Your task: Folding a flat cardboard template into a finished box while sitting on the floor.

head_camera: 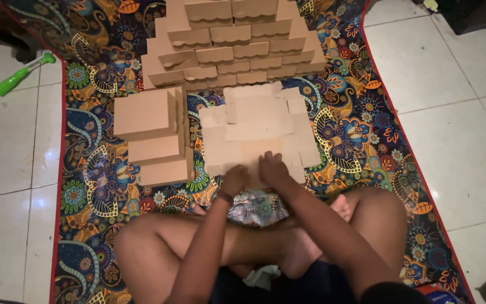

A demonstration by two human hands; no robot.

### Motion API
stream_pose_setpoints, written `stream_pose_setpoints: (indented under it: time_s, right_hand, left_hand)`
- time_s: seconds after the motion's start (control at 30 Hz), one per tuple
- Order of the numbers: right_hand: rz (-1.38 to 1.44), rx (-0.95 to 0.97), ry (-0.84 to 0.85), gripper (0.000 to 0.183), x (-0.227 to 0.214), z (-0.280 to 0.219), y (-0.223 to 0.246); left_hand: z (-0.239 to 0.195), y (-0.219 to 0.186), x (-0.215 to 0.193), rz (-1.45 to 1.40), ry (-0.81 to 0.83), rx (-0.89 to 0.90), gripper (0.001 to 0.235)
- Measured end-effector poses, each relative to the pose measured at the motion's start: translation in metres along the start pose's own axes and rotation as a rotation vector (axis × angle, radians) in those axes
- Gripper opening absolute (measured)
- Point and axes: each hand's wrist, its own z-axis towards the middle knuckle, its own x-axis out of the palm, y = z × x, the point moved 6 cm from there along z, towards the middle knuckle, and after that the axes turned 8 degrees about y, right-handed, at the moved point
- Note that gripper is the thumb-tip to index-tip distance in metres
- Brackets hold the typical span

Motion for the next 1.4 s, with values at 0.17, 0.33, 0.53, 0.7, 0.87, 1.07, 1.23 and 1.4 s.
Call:
stream_pose_setpoints:
  time_s: [0.17, 0.33, 0.53, 0.7, 0.87, 1.07, 1.23, 1.4]
  right_hand:
    - [0.084, -0.067, 0.104, 0.037, -0.033, -0.014, 0.009]
    - [0.058, -0.006, 0.071, 0.032, -0.029, -0.016, 0.018]
    - [0.052, 0.03, 0.154, 0.044, -0.021, -0.009, 0.018]
    - [0.093, 0.037, 0.169, 0.047, -0.029, -0.016, 0.024]
    - [0.059, -0.038, 0.175, 0.03, -0.019, -0.01, 0.008]
    - [0.439, 0.54, 0.244, 0.053, -0.029, -0.015, -0.091]
    - [0.313, 0.378, 0.386, 0.042, -0.048, -0.031, -0.087]
    - [0.849, 0.292, 0.476, 0.043, -0.082, -0.062, -0.045]
  left_hand:
    - [-0.009, -0.002, 0.003, -0.141, 0.015, -0.126, 0.033]
    - [0.012, -0.014, -0.034, 0.159, -0.006, -0.091, 0.036]
    - [-0.015, -0.036, -0.067, 0.417, 0.043, -0.122, 0.051]
    - [-0.033, -0.049, -0.066, 0.469, 0.192, -0.181, 0.094]
    - [-0.045, -0.059, -0.075, 0.454, 0.23, -0.199, 0.1]
    - [-0.052, -0.062, -0.084, 0.382, 0.117, -0.189, 0.095]
    - [-0.046, -0.054, -0.075, 0.415, 0.144, -0.233, 0.099]
    - [-0.048, -0.055, -0.079, 0.356, 0.148, -0.236, 0.097]
